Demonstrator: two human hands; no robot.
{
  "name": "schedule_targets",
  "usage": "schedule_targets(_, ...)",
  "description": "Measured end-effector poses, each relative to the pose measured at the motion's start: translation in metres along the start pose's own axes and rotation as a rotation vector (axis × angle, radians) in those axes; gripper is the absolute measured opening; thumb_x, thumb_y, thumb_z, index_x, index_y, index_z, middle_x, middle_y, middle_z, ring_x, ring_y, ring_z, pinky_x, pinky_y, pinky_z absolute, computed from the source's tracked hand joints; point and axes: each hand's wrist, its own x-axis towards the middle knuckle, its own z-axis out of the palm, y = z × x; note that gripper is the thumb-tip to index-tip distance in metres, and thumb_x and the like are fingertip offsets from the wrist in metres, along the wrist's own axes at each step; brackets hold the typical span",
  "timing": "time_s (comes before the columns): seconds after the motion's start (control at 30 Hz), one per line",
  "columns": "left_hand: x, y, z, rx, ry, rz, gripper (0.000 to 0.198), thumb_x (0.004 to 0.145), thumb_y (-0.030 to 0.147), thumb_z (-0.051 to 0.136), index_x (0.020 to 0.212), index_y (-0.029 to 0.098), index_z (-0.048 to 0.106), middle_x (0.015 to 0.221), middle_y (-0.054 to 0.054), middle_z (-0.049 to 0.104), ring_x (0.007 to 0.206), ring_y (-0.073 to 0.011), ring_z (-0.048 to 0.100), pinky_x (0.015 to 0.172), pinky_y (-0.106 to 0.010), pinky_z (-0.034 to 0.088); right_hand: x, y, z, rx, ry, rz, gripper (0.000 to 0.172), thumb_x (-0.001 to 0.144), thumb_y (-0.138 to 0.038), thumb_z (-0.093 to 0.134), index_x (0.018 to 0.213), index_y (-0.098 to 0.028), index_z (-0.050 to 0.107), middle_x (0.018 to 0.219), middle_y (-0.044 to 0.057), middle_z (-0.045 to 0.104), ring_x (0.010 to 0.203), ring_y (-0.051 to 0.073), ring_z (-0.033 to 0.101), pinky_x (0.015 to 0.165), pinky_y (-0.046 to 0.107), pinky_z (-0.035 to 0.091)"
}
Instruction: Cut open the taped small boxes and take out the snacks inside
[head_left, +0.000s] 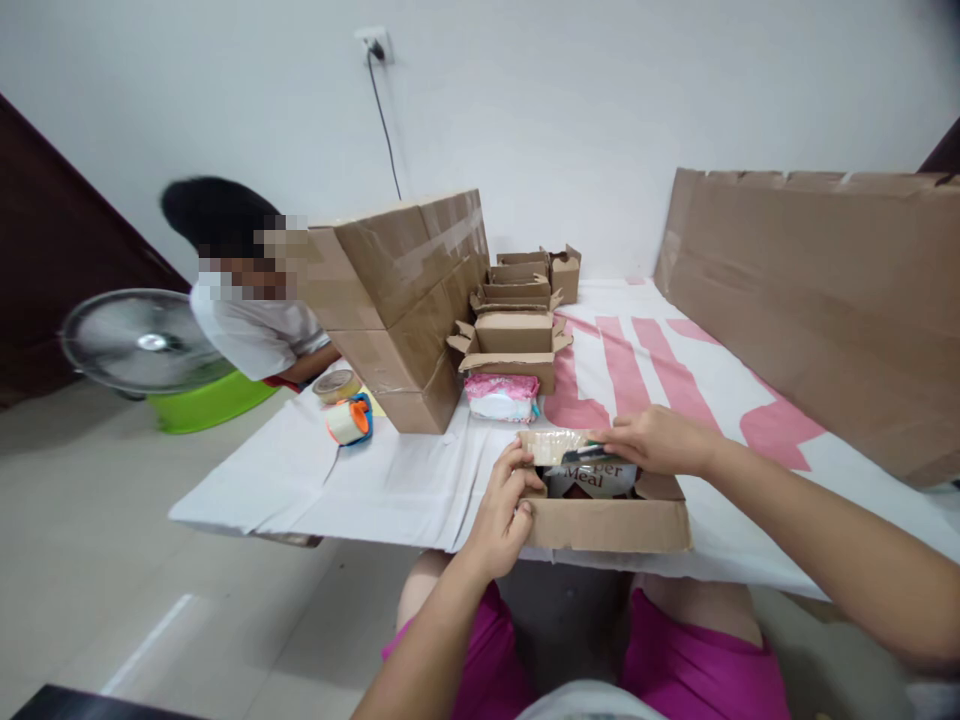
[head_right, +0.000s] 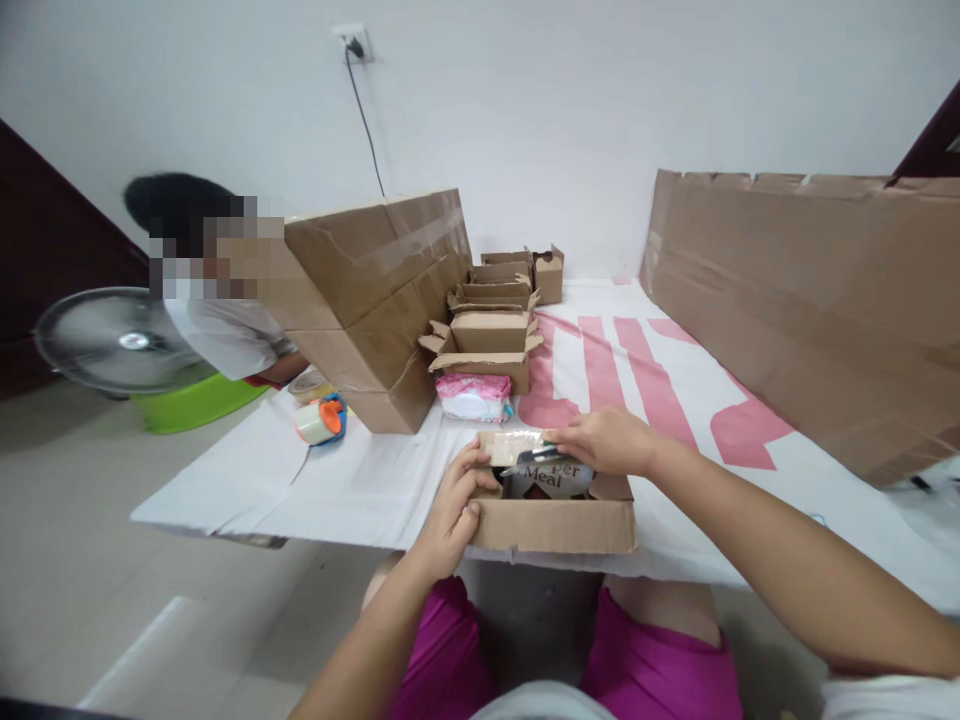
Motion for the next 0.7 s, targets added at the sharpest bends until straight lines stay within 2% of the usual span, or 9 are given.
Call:
schedule_targets(0.07,0.0,0.0,0.0,-0.001,0.001,0.0,0.028,0.094,0.031,0.033,0.102,0.019,0.057,0.134,-0.013,0.04,0.142,-0.0311,0.021,0.115,-0.052,0.024,-0.013,0.014,0.011,0.066,0.162,0.205,0.039,0.098,-0.035,0.037,0.128,-0.027,0.059,0.101,0.005,0.073,0.081,0.017,0.068,0.068,0.026,0.047)
schedule_targets(0.13,-0.001,0.0,0.0,-0.006,0.005,-0.002,0.029,0.094,0.032,0.032,0.102,0.019,0.057,0.135,-0.013,0.039,0.142,-0.0315,0.021,0.115,-0.053,0.023,-0.03,0.032,0.027,0.097,0.267,0.5,0.042,0.098,-0.037,0.033,0.131,-0.025,0.057,0.117,0.006,0.07,0.096,0.02,0.067,0.076,0.029,0.049)
schedule_targets(0.2,-0.001,0.0,0.0,-0.013,0.007,-0.005,0.03,0.095,0.034,0.032,0.101,0.019,0.057,0.135,-0.013,0.039,0.142,-0.0319,0.021,0.114,-0.053,0.023,-0.05,0.048,0.048,0.08,0.175,0.758,0.044,0.098,-0.041,0.031,0.13,-0.026,0.056,0.122,0.007,0.067,0.102,0.025,0.065,0.077,0.034,0.049)
schedule_targets(0.27,-0.001,0.0,0.0,-0.018,0.002,-0.008,0.031,0.095,0.035,0.031,0.101,0.019,0.057,0.134,-0.013,0.039,0.142,-0.0322,0.021,0.114,-0.054,0.024,-0.071,0.056,0.07,0.072,-0.016,0.86,0.044,0.097,-0.041,0.03,0.126,-0.025,0.059,0.119,0.011,0.068,0.1,0.029,0.066,0.074,0.037,0.049)
schedule_targets(0.4,0.0,0.0,-0.001,-0.023,-0.004,-0.007,0.032,0.095,0.038,0.031,0.102,0.02,0.057,0.134,-0.013,0.04,0.142,-0.0318,0.021,0.114,-0.053,0.024,-0.101,0.058,0.098,0.085,-0.144,0.863,0.037,0.094,-0.034,0.038,0.11,-0.017,0.067,0.103,0.016,0.071,0.09,0.031,0.068,0.07,0.038,0.048)
schedule_targets(0.5,0.001,0.001,-0.001,-0.027,0.005,-0.002,0.034,0.096,0.04,0.031,0.101,0.02,0.058,0.134,-0.013,0.04,0.142,-0.0319,0.022,0.114,-0.053,0.024,-0.101,0.056,0.091,0.094,-0.125,0.82,0.034,0.092,-0.034,0.043,0.102,-0.016,0.07,0.103,0.015,0.07,0.099,0.03,0.064,0.081,0.039,0.048)
schedule_targets(0.57,0.001,0.0,0.0,-0.032,0.011,0.002,0.036,0.096,0.041,0.03,0.1,0.02,0.058,0.135,-0.013,0.04,0.142,-0.032,0.022,0.115,-0.053,0.023,-0.088,0.051,0.072,0.129,0.021,0.77,0.032,0.092,-0.033,0.044,0.101,-0.016,0.07,0.106,0.014,0.068,0.105,0.029,0.06,0.089,0.04,0.046)
schedule_targets(0.63,0.001,0.0,0.0,-0.039,0.017,0.003,0.037,0.096,0.043,0.03,0.1,0.019,0.058,0.135,-0.013,0.039,0.142,-0.0321,0.021,0.115,-0.053,0.023,-0.067,0.036,0.049,0.208,0.253,0.679,0.03,0.092,-0.031,0.043,0.102,-0.018,0.069,0.105,0.012,0.068,0.104,0.027,0.059,0.09,0.041,0.046)
schedule_targets(0.7,0.001,-0.001,0.001,-0.042,0.019,0.003,0.037,0.096,0.043,0.029,0.099,0.019,0.058,0.135,-0.013,0.039,0.143,-0.032,0.021,0.115,-0.053,0.023,-0.041,0.013,0.028,0.3,0.414,0.489,0.025,0.093,-0.03,0.046,0.101,-0.02,0.067,0.101,0.01,0.067,0.1,0.025,0.059,0.089,0.04,0.047)
